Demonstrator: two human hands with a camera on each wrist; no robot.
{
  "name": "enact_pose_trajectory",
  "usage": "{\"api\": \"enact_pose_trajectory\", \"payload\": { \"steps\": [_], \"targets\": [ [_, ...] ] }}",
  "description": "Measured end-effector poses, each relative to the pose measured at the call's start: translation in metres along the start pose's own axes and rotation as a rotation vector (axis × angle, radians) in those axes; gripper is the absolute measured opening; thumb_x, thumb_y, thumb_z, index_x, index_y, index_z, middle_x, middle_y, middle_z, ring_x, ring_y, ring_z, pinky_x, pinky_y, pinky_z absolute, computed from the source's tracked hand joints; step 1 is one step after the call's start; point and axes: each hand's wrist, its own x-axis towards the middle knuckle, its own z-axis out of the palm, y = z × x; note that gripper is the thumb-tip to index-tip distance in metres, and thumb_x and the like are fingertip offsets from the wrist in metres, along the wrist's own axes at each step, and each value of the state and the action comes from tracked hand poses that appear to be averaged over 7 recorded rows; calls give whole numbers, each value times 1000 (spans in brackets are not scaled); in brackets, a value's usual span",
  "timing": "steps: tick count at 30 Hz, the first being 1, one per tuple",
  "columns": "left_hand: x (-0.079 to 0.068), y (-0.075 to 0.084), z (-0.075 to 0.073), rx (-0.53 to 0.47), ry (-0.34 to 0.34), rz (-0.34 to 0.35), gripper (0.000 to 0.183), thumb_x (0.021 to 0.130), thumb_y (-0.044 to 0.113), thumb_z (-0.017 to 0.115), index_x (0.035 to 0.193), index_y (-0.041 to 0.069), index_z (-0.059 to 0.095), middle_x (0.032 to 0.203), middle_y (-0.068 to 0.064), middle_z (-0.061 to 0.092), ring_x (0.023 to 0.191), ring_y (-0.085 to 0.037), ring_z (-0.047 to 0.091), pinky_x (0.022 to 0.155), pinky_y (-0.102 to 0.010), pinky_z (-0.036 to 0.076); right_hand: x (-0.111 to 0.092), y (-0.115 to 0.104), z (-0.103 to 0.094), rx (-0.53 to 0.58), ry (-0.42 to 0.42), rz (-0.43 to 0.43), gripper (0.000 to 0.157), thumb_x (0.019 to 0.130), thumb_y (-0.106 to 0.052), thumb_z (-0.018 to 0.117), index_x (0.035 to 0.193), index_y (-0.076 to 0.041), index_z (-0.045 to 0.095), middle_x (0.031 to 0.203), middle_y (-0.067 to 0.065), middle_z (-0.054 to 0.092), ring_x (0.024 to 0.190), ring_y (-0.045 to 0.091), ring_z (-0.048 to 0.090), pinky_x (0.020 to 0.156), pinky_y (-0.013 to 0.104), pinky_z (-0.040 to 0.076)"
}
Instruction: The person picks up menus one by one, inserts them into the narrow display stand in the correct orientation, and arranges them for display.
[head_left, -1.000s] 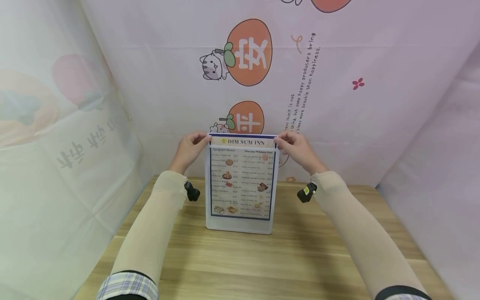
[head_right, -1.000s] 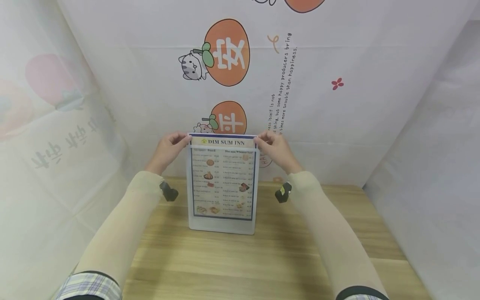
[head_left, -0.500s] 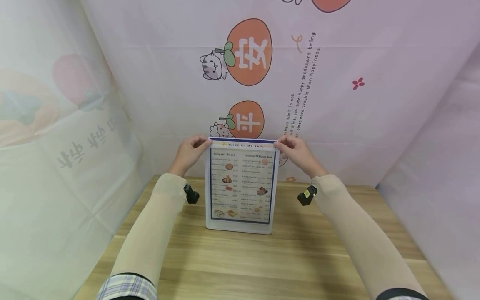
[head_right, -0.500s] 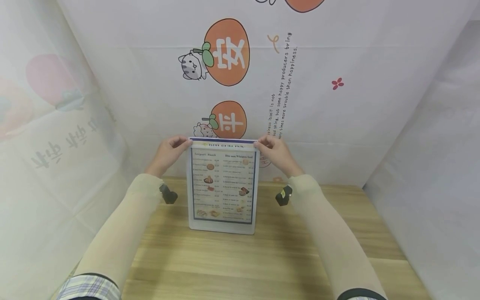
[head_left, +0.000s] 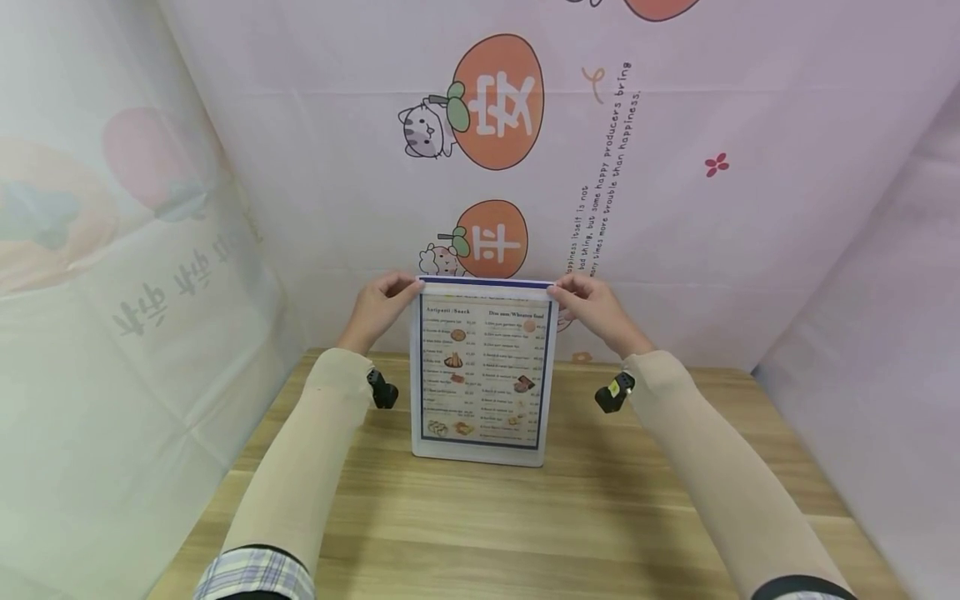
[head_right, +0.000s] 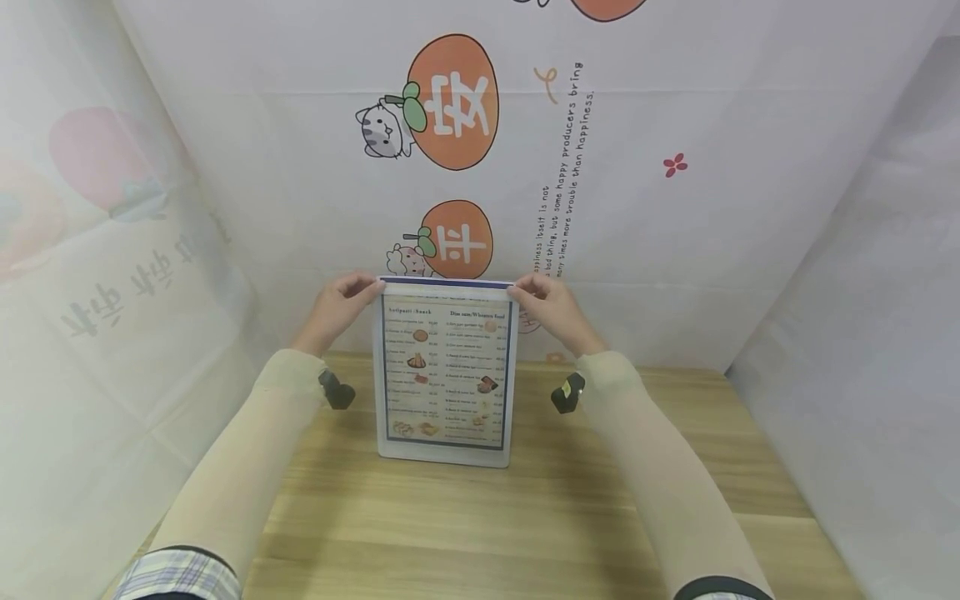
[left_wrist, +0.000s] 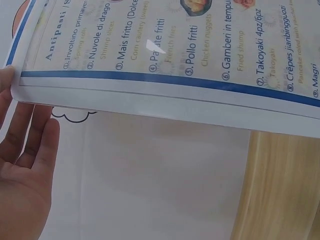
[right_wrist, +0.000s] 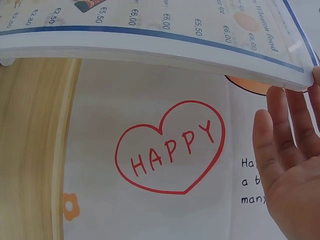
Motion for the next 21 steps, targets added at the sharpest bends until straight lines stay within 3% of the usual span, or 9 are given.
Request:
{"api": "enact_pose_trajectory", "payload": {
  "steps": [10,17,21],
  "targets": [
    [9,9,3,43,-3,-42,50,76,66,54,107,28,61,105,9,59,102,-11,51,91,-38,40,20,22,0,-30,27,78,44,87,-52,51,110,-15,57,103,5,59,95,20,55,79,34,48],
    [12,16,7,64,29,-55,53,77,68,51,112,29,58,108,9,57,105,-11,49,93,-39,39,28,21,5,-36,50,31,54,87,-56,48,116,-10,53,104,5,58,97,20,52,82,43,47],
    [13,20,8,54,34,-54,60,75,71,50,113,26,58,108,8,57,105,-12,49,93,-40,38,30,19,8,-30,70,35,52,88,-55,47,116,-11,52,104,5,57,97,20,52,83,41,47]
  ]
}}
